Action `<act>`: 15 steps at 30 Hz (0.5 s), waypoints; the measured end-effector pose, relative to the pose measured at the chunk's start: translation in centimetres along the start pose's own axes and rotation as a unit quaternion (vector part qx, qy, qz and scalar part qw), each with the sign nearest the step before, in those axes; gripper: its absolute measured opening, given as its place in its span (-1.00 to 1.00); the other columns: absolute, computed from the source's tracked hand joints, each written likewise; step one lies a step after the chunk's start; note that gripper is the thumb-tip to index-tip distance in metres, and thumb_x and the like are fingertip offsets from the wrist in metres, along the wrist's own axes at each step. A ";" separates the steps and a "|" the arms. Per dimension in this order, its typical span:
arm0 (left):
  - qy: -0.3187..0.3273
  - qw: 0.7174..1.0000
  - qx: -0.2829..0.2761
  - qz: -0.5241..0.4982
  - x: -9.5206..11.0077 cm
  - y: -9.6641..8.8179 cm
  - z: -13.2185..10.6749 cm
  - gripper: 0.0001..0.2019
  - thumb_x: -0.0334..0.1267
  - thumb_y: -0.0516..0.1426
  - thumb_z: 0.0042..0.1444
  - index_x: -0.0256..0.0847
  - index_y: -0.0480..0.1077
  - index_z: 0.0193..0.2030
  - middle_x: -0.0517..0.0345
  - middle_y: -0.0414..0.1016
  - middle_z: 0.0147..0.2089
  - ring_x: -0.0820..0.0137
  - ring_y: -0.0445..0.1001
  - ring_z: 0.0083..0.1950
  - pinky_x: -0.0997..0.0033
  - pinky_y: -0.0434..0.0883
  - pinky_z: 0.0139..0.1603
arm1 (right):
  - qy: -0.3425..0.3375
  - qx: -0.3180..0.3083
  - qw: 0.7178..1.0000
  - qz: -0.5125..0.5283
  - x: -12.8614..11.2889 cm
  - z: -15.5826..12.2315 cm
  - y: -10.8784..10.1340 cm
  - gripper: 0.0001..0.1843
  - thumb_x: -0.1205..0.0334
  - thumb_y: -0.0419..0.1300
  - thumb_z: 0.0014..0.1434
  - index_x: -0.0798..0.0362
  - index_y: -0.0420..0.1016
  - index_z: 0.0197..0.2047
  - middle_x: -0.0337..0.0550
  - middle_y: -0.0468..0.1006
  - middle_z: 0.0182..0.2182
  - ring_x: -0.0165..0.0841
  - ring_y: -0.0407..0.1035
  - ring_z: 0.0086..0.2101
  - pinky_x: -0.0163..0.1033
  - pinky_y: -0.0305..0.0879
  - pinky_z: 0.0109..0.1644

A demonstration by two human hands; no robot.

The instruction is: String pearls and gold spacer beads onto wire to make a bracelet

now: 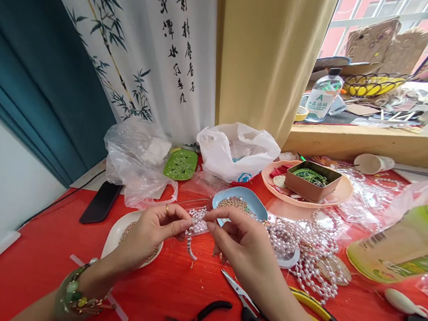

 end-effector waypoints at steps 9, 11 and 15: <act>-0.005 0.997 0.004 -0.082 -0.9 0.4 0.2 -0.84 -0.22 0.17 -0.02 -0.30 0.35 -0.44 0.23 0.31 -0.49 0.54 0.26 -0.46 0.53 0.27 -0.39 | -0.159 0.086 0.967 -0.181 -3.5 -0.7 -1.9 -0.86 0.31 0.03 0.14 0.01 0.40 -0.27 -0.14 0.48 -0.32 -0.43 0.30 -0.52 -0.31 0.27 -0.48; -0.006 0.995 -0.001 -0.096 -1.2 0.6 0.2 -0.83 -0.21 0.17 -0.03 -0.30 0.35 -0.44 0.22 0.31 -0.48 0.54 0.26 -0.46 0.53 0.27 -0.39 | -0.143 0.068 0.973 -0.167 -3.3 -0.5 -1.7 -0.89 0.28 0.06 0.13 0.01 0.40 -0.31 -0.17 0.48 -0.38 -0.44 0.28 -0.54 -0.32 0.24 -0.50; -0.009 0.995 -0.011 -0.103 -1.4 1.0 0.0 -0.82 -0.20 0.19 -0.04 -0.30 0.36 -0.45 0.24 0.30 -0.51 0.54 0.25 -0.48 0.54 0.25 -0.41 | -0.075 0.062 0.990 -0.102 -1.8 0.0 -1.6 -0.91 0.20 0.10 0.11 0.03 0.37 -0.36 -0.28 0.37 -0.56 -0.47 0.17 -0.61 -0.36 0.12 -0.59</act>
Point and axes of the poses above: each hand's wrist, its own z-axis towards the middle knuckle, its own y-axis out of the palm, x = y × z, the point moved 10 cm from there along z, towards the middle knuckle
